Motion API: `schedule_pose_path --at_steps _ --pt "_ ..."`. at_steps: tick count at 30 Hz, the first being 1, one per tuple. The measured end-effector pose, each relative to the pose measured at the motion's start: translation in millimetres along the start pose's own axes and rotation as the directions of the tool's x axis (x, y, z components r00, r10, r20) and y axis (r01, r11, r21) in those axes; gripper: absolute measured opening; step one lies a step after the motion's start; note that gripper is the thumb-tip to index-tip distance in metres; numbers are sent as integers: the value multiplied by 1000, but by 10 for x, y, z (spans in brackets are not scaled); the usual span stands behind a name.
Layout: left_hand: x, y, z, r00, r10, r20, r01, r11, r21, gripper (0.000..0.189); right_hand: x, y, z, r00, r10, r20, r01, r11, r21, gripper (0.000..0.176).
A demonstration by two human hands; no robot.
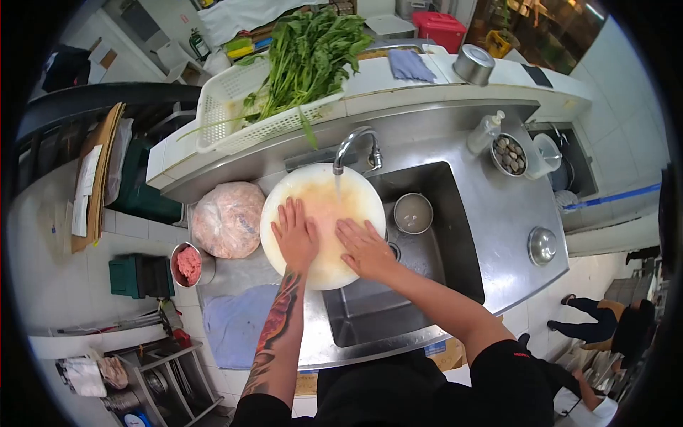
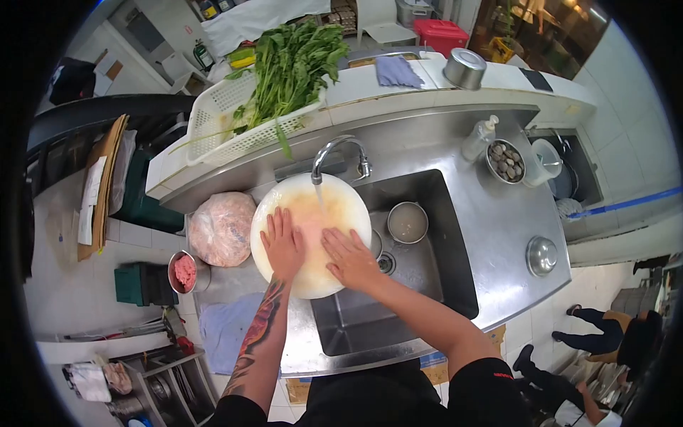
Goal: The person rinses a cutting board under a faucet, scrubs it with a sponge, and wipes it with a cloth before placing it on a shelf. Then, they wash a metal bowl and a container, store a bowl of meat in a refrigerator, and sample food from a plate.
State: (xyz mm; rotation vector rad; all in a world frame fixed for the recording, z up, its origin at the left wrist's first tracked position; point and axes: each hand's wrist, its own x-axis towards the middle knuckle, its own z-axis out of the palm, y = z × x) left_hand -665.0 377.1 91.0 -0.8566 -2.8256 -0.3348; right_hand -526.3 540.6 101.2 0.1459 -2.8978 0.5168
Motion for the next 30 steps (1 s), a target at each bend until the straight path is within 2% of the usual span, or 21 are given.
schedule_pose_path --at_steps 2,3,5,6,8,9,12,14,15,17,18,20,22,23,24,26,27,30 --pt "12 73 49 996 -61 -69 66 996 62 61 28 4 15 1000 -5 20 5 1000 30 59" --pt "-24 36 68 995 -72 -70 77 995 62 61 165 55 61 1000 30 8 -29 998 -47 60" --pt "-83 -51 77 989 147 16 -144 985 -98 62 504 128 88 996 93 -12 -94 985 -143 62" --pt "-138 -87 22 990 137 16 -135 987 -91 62 684 153 122 997 83 -11 -83 987 -137 62" --pt "-272 -120 -144 931 339 137 -309 930 -201 65 956 179 267 978 161 -131 -180 973 -146 61" --pt "-283 -136 -194 933 331 143 -301 933 -199 65 1021 159 361 980 158 -124 -175 975 -140 61" --pt "-143 -171 -230 951 284 120 -260 949 -178 64 1057 104 479 958 191 -214 -230 957 -175 61" --pt "-83 -137 -133 992 126 29 -126 992 -12 59 787 35 376 995 57 -80 -66 991 -116 61" --pt "-67 -124 -109 992 119 31 -119 993 -15 59 667 28 321 996 53 -73 -61 991 -116 61" --pt "-43 -83 -70 999 8 -34 -10 999 -53 58 501 63 212 997 -75 17 76 996 -40 60" --pt "-52 -74 -73 999 -13 -30 11 999 -53 58 553 95 194 995 -90 31 91 995 -34 60" --pt "-44 -74 -111 1000 -17 -22 15 995 -98 57 868 221 166 999 -45 -11 44 994 -105 59" --pt "-46 -132 -45 999 -35 -24 32 992 -123 57 1237 324 440 992 92 -91 -112 963 -246 60" --pt "-57 -166 -29 999 -26 -24 22 988 -156 56 1385 276 519 974 216 -67 -226 941 -252 60" --pt "-73 -178 -38 998 -60 -26 56 988 -145 56 1406 197 592 981 186 -52 -193 951 -243 60" --pt "-72 -158 -37 976 -186 -114 177 981 -78 57 1381 123 685 964 251 -90 -266 920 -289 60" --pt "-59 -160 -16 969 -220 -116 213 974 -72 57 1239 47 581 983 181 -37 -185 970 -160 60" --pt "-64 -225 47 952 -247 -182 231 967 -108 58 567 -168 228 989 -74 129 91 987 -131 60"
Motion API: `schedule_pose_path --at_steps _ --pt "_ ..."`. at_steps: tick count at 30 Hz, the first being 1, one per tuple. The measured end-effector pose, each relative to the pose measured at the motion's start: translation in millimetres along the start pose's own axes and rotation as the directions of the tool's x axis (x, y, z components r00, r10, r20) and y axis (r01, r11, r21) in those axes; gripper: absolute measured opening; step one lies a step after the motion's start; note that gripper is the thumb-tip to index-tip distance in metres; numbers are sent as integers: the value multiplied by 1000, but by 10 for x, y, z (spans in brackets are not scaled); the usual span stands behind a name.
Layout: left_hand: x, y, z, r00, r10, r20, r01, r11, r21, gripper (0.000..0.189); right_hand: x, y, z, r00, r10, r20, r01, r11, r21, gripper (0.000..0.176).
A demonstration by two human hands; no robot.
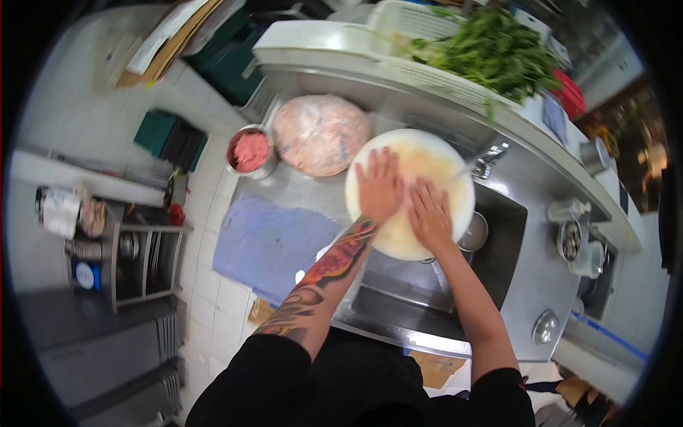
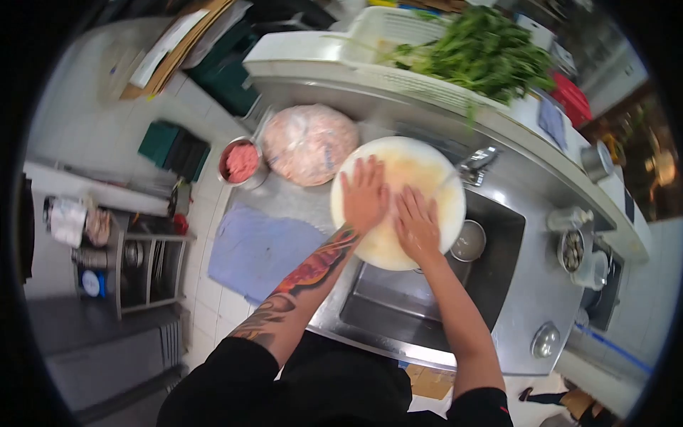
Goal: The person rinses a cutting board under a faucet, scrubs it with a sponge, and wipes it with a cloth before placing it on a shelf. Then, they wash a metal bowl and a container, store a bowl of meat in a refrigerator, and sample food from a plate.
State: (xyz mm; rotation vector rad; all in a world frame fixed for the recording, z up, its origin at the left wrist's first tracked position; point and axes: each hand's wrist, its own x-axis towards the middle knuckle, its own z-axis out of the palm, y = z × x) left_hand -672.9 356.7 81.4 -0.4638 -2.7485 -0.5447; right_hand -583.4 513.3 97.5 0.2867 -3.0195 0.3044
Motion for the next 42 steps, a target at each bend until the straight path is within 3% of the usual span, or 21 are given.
schedule_pose_path --at_steps 2,5,7,12,14,18,19,20,21,23,26,28,30,31,34,36,37,38,39,40,42 --pt "0 -17 -6 1000 -26 -16 26 1000 9 58 -215 -12 -99 994 -100 53 101 995 -13 61" --pt "-66 -48 -56 1000 27 10 -26 999 -26 59 -150 -15 -92 995 -46 85 48 999 -12 60" --pt "-89 -89 -95 991 122 51 -117 989 -87 57 208 0 87 999 45 -20 -47 992 -116 57" --pt "-587 -189 -257 969 166 183 -129 971 -199 58 720 -21 337 988 157 12 -152 972 -179 55" --pt "-904 -282 -567 951 227 211 -138 920 -367 63 768 2 307 981 187 45 -176 967 -182 54" --pt "-1441 -1261 -828 988 7 154 48 936 -350 64 765 -26 118 956 228 183 -203 968 -146 56" --pt "-1543 -1499 -1148 975 -163 152 191 963 -192 67 737 -33 17 938 234 254 -202 968 -146 57" --pt "-1714 -1925 -1243 973 -230 29 230 947 -224 70 685 -85 -68 934 247 258 -212 964 -158 57" --pt "-1915 -2269 -1343 957 -286 -48 284 957 -56 72 632 -200 -140 893 318 319 -274 945 -176 59" --pt "-2134 -2615 -1686 922 -383 49 373 916 145 67 439 -415 -136 835 400 379 -344 915 -208 61" --pt "-2245 -2856 -1706 922 -357 149 341 932 123 57 76 -636 244 892 388 234 -351 918 -184 59" --pt "-2214 -2947 -1640 932 -322 168 310 946 94 47 -51 -756 476 985 173 -2 -172 979 -109 60" --pt "-2098 -2914 -1703 898 -272 345 282 959 22 46 -113 -839 434 989 143 30 -143 990 -6 60" --pt "-2055 -2931 -1717 953 -217 214 233 971 -52 47 -153 -857 368 993 96 62 -102 989 106 61" --pt "-1981 -3087 -1677 974 -204 -97 192 974 -125 49 -312 -857 286 957 289 -20 -282 946 162 63" --pt "-2006 -3056 -1656 920 -384 80 360 907 217 48 -460 -920 342 949 302 -90 -293 950 104 59" --pt "-2010 -3155 -1586 934 -349 83 327 923 201 48 -480 -924 345 955 263 -139 -257 964 62 55" --pt "-2004 -3302 -1457 875 -390 288 435 893 -111 44 -468 -919 270 943 290 -161 -285 957 58 55" --pt "-1929 -3341 -1365 792 -349 501 559 743 -367 41 -468 -922 166 952 294 -90 -278 948 152 51" --pt "-1729 -3084 -1512 802 -325 501 538 757 -371 41 -484 -878 92 959 283 -21 -269 930 249 47" --pt "-1452 -2514 -1937 751 -288 594 653 194 -732 37 -449 -653 84 957 280 -80 -244 921 303 43"
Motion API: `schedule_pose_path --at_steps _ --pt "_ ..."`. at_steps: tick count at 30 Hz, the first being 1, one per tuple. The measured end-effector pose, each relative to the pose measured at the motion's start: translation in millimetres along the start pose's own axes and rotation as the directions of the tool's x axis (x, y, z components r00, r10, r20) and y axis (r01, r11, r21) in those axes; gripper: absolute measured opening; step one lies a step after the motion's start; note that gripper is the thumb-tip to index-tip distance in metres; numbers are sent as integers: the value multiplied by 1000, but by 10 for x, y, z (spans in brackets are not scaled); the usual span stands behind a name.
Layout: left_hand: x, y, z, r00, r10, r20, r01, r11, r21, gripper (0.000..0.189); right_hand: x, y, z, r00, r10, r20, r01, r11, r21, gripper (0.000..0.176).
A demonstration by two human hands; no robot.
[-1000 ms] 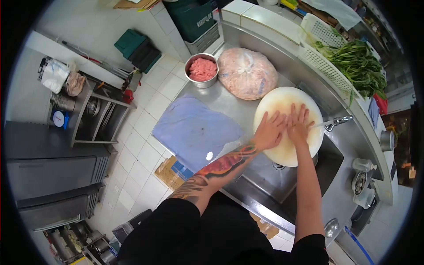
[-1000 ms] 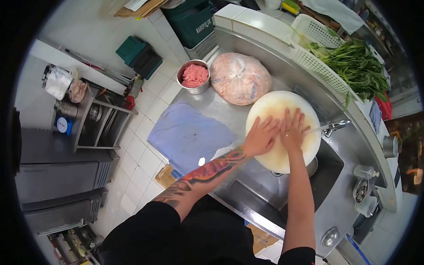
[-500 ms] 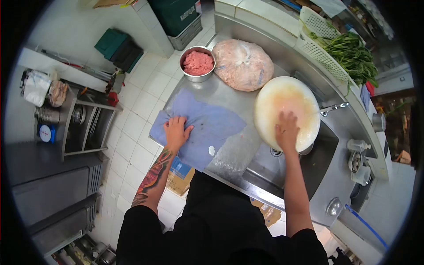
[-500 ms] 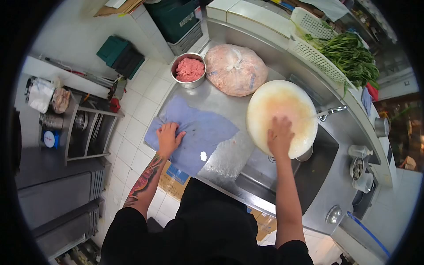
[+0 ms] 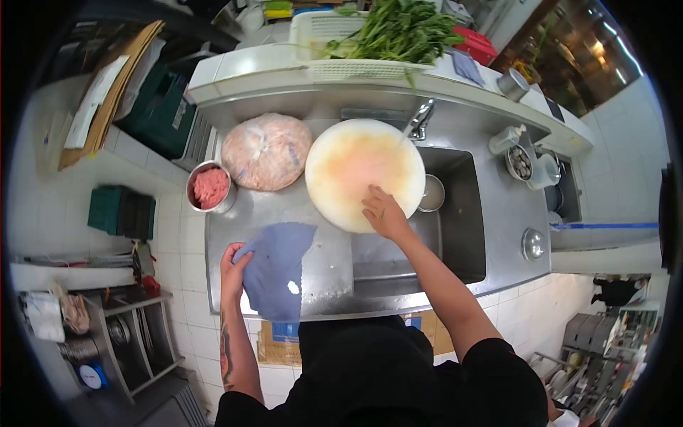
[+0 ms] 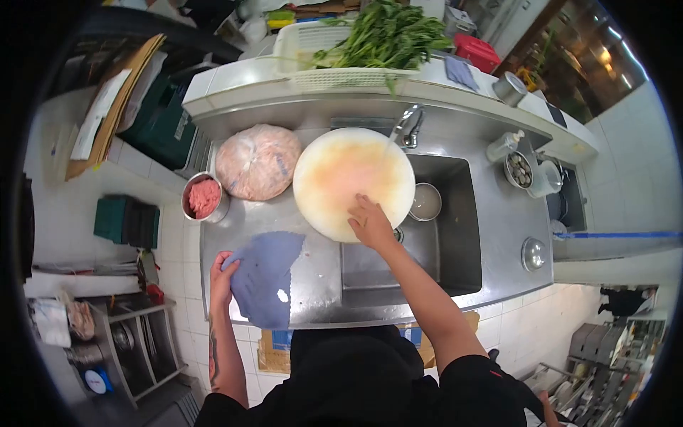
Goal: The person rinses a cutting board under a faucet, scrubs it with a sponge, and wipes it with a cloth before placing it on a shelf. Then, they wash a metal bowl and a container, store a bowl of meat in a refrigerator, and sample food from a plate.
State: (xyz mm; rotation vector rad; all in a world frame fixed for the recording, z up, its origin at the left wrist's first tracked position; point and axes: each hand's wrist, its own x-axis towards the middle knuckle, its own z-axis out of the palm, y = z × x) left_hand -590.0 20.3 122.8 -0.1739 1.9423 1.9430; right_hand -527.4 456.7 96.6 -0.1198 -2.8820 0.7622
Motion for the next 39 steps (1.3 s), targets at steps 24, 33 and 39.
schedule_pose_path --at_steps 24,33,39 --pt "1669 1246 4103 734 548 402 -655 727 204 25 1346 1013 -1125 980 97 175 -193 224 955 26" --pt "1959 707 3963 867 321 380 -428 870 243 23 1490 1073 -882 983 161 94 -85 -67 994 12" --pt "1901 902 3893 858 308 412 -270 951 -149 13 1604 875 -999 938 306 163 -251 276 928 21"
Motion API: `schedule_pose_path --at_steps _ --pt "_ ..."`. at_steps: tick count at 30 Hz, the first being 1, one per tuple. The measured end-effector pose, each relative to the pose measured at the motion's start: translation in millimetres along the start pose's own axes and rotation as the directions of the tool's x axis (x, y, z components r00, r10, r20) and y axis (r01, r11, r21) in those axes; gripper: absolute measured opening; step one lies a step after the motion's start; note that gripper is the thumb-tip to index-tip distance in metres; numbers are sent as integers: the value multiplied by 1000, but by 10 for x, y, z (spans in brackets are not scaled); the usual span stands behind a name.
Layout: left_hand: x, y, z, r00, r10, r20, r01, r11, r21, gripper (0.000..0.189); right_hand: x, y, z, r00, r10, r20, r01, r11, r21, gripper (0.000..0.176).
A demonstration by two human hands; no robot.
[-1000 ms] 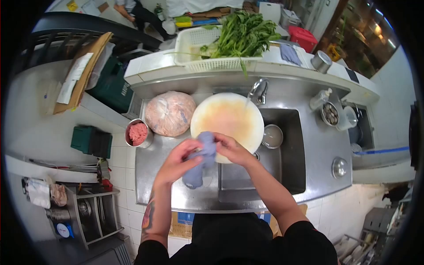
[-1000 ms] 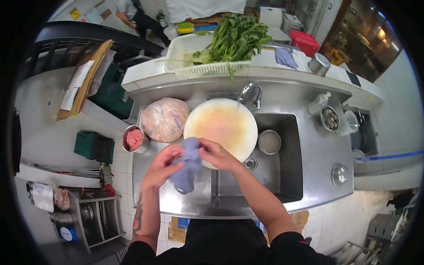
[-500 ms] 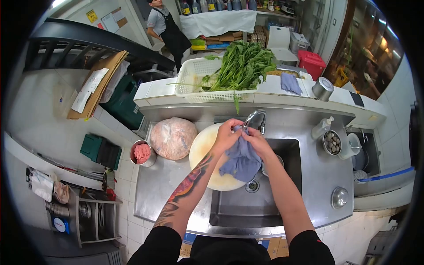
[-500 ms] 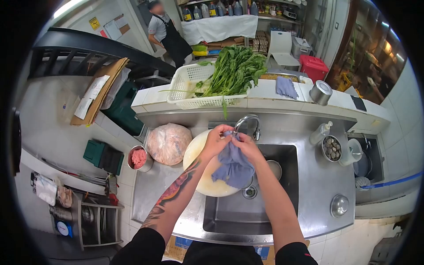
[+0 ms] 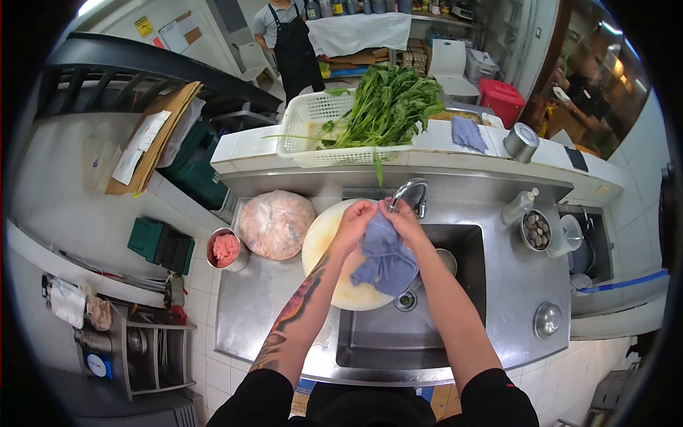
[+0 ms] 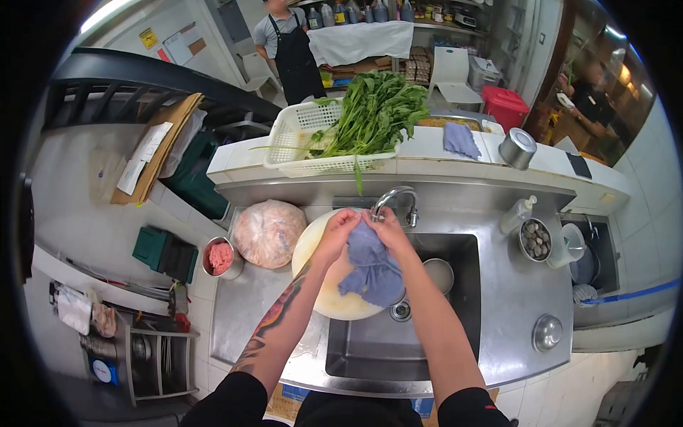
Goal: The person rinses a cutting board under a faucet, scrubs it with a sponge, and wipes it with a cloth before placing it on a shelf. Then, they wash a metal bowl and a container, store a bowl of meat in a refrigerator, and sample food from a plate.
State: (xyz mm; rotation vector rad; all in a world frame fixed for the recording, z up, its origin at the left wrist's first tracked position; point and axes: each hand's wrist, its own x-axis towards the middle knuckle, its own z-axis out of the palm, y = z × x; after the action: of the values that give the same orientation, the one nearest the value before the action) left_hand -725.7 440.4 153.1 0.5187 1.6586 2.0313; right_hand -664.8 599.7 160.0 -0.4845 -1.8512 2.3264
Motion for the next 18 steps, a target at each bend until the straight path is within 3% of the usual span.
schedule_pose_path --at_steps 2,4,6,7,9,10,11,12,14,15,16,17,18 --pt "-1 171 73 1000 -17 8 18 997 -79 10 54 -59 -79 999 40 -9 -41 999 -29 25" --pt "29 213 52 999 -35 18 37 987 -154 7 143 -25 -238 919 132 371 -161 986 48 25" --pt "60 189 -16 993 67 99 -92 957 276 9 103 -13 -216 924 77 375 -111 991 72 23" --pt "72 172 -26 992 74 102 -100 957 274 9 61 -41 -192 923 27 383 -68 993 95 20" --pt "79 117 -45 987 158 -27 -145 955 257 11 160 114 -245 945 7 327 -27 998 57 15" --pt "93 2 -107 987 159 -24 -148 956 255 11 195 194 -272 960 -54 274 -13 972 236 16" --pt "97 -111 -179 996 69 48 -81 939 333 12 210 281 -315 972 -103 210 9 914 407 19" --pt "97 -195 -233 993 -26 111 -22 910 414 12 166 267 -271 973 -102 207 10 914 406 19" --pt "68 -232 -288 994 -40 103 -15 874 485 13 59 181 -90 997 -79 7 70 909 410 18" --pt "52 -164 -274 994 -52 91 -7 832 555 15 63 238 -105 997 -81 7 71 909 410 18" --pt "59 -100 -240 995 -50 91 -9 832 555 15 73 292 -125 990 -136 40 130 984 120 16" --pt "74 -51 -187 998 -17 54 2 962 272 15 93 344 -151 980 -176 88 189 965 -181 16" --pt "76 17 -121 1000 2 8 -2 999 -40 16 105 365 -165 967 -252 45 255 943 -212 14"
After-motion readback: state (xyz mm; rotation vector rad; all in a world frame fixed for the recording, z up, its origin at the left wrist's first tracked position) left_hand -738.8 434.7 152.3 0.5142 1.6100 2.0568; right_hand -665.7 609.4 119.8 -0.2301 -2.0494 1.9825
